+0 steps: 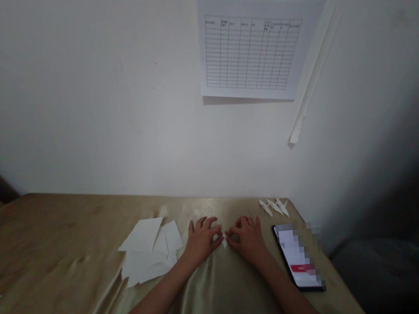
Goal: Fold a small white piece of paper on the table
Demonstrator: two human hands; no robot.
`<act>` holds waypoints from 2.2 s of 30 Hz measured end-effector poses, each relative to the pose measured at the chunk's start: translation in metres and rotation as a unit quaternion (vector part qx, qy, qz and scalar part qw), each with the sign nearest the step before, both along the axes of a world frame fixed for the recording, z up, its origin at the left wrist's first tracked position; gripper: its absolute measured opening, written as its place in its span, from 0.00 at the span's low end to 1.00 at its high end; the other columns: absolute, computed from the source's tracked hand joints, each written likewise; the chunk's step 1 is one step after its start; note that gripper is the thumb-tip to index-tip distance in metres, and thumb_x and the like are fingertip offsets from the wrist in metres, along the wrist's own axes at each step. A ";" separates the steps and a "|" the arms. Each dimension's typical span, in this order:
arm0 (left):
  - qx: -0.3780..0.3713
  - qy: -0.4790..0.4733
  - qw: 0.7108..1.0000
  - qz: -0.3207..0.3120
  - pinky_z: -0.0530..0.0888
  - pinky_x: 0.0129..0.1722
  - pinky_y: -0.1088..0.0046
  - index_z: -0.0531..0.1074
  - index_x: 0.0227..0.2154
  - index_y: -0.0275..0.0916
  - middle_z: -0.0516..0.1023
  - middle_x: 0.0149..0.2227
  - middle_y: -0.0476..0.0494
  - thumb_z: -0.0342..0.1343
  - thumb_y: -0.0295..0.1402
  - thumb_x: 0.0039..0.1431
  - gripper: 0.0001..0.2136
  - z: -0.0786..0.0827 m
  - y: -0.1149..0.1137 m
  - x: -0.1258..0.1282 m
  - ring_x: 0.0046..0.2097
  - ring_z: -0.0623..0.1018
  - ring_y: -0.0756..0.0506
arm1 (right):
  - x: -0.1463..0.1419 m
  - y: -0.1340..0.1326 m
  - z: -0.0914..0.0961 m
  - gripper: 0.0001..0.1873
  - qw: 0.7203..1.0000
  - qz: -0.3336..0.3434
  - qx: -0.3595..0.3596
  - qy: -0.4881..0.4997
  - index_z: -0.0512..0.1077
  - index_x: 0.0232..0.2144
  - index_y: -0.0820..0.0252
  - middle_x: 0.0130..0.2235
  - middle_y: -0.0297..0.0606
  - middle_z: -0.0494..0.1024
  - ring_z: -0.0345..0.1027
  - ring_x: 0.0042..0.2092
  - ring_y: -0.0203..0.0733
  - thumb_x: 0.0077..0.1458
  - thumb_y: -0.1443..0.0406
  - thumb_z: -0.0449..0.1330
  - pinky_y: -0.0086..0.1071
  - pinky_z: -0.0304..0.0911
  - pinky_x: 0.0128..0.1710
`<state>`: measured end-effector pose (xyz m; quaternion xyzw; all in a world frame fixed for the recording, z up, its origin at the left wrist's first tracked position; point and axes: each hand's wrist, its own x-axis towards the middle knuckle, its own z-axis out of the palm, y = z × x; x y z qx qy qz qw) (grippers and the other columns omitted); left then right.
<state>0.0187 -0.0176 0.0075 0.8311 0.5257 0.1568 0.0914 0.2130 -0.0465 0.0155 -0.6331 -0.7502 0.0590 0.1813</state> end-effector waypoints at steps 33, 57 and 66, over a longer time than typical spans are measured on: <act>0.017 -0.049 0.999 0.014 0.51 0.66 0.36 0.76 0.44 0.50 0.75 0.60 0.50 0.64 0.38 0.60 0.10 -0.012 0.002 -0.003 0.66 0.65 0.33 | 0.001 -0.002 -0.011 0.07 0.998 -0.018 0.036 0.045 0.80 0.41 0.46 0.51 0.38 0.75 0.62 0.59 0.50 0.58 0.57 0.67 0.61 0.34 0.68; 0.022 -0.016 1.000 0.006 0.51 0.65 0.33 0.79 0.40 0.52 0.72 0.63 0.50 0.62 0.42 0.61 0.06 -0.013 0.004 -0.007 0.66 0.64 0.31 | 0.003 0.003 -0.012 0.05 0.996 -0.048 0.036 0.069 0.83 0.36 0.37 0.46 0.37 0.77 0.65 0.54 0.51 0.55 0.56 0.70 0.52 0.46 0.63; 0.014 -0.038 0.999 0.030 0.53 0.66 0.36 0.75 0.39 0.45 0.75 0.60 0.45 0.65 0.38 0.58 0.09 -0.007 0.002 -0.004 0.65 0.66 0.33 | 0.001 0.007 -0.021 0.02 0.989 -0.047 0.052 0.130 0.84 0.33 0.41 0.46 0.38 0.77 0.64 0.54 0.51 0.55 0.58 0.70 0.48 0.51 0.62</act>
